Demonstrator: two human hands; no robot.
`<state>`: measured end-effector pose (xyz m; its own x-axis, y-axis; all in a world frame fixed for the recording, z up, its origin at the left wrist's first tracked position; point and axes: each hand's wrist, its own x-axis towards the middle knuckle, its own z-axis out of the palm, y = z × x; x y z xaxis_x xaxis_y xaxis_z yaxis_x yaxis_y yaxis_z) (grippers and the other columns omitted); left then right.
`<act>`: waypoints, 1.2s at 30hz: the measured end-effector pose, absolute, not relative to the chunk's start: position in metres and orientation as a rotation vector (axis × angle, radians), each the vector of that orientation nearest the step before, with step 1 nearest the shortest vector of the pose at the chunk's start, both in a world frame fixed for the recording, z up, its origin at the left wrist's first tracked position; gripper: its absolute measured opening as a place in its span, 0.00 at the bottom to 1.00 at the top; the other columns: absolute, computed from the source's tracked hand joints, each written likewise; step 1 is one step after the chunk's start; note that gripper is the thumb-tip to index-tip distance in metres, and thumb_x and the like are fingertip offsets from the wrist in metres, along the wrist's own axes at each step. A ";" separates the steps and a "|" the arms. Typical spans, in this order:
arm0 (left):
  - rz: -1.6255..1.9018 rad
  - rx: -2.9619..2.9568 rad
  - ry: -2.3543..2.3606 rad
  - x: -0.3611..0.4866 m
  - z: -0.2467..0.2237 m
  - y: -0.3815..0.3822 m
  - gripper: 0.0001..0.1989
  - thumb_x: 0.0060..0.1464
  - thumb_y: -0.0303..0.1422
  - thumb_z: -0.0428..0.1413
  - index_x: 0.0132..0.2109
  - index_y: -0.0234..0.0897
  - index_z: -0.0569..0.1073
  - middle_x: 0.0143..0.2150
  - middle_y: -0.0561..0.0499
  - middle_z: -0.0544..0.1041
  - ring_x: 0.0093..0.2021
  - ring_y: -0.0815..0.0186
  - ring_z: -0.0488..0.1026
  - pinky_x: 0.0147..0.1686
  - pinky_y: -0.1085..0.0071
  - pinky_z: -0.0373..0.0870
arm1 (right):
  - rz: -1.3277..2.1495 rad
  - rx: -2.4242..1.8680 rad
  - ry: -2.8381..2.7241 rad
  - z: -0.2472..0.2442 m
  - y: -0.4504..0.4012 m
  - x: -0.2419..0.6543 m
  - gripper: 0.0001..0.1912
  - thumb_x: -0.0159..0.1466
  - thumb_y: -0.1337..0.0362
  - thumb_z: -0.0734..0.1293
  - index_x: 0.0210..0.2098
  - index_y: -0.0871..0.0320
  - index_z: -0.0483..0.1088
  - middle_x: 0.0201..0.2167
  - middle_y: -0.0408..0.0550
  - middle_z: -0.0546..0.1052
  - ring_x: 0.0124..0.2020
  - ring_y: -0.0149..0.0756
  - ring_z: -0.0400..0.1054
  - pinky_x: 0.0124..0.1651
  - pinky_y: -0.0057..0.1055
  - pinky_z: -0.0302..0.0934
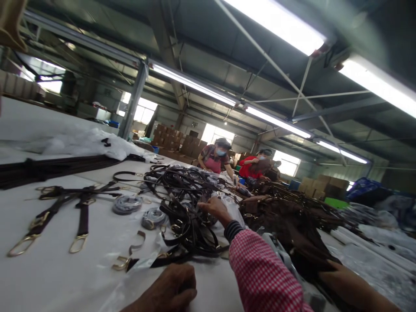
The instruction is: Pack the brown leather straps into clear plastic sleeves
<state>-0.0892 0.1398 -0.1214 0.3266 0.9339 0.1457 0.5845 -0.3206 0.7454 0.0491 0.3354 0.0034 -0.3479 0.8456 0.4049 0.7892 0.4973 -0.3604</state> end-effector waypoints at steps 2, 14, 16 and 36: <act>0.762 2.043 1.355 -0.089 -0.120 0.138 0.05 0.59 0.33 0.53 0.36 0.38 0.70 0.42 0.49 0.77 0.46 0.58 0.71 0.47 0.65 0.63 | 0.236 -1.291 -2.149 -0.016 0.331 0.039 0.16 0.66 0.55 0.72 0.26 0.57 0.72 0.25 0.45 0.76 0.26 0.34 0.70 0.30 0.29 0.62; 1.275 2.215 1.888 -0.094 -0.116 0.141 0.12 0.68 0.33 0.48 0.36 0.40 0.71 0.38 0.48 0.77 0.39 0.58 0.76 0.40 0.64 0.65 | 0.339 -1.036 -1.884 0.046 0.315 0.090 0.20 0.68 0.50 0.62 0.25 0.55 0.63 0.20 0.39 0.67 0.23 0.31 0.59 0.30 0.29 0.55; 1.347 2.103 2.102 -0.102 -0.107 0.135 0.10 0.67 0.33 0.49 0.37 0.39 0.72 0.40 0.46 0.78 0.43 0.55 0.76 0.43 0.63 0.67 | 0.301 -1.067 -1.955 0.030 0.302 0.105 0.17 0.65 0.54 0.67 0.24 0.56 0.65 0.20 0.39 0.67 0.25 0.32 0.60 0.33 0.30 0.54; 1.317 1.461 1.688 -0.153 -0.102 0.059 0.19 0.54 0.50 0.60 0.30 0.38 0.73 0.23 0.56 0.70 0.26 0.65 0.67 0.28 0.72 0.62 | 1.671 -0.810 -1.650 -0.114 0.112 0.065 0.23 0.62 0.45 0.73 0.37 0.61 0.77 0.33 0.51 0.79 0.26 0.34 0.71 0.22 0.26 0.57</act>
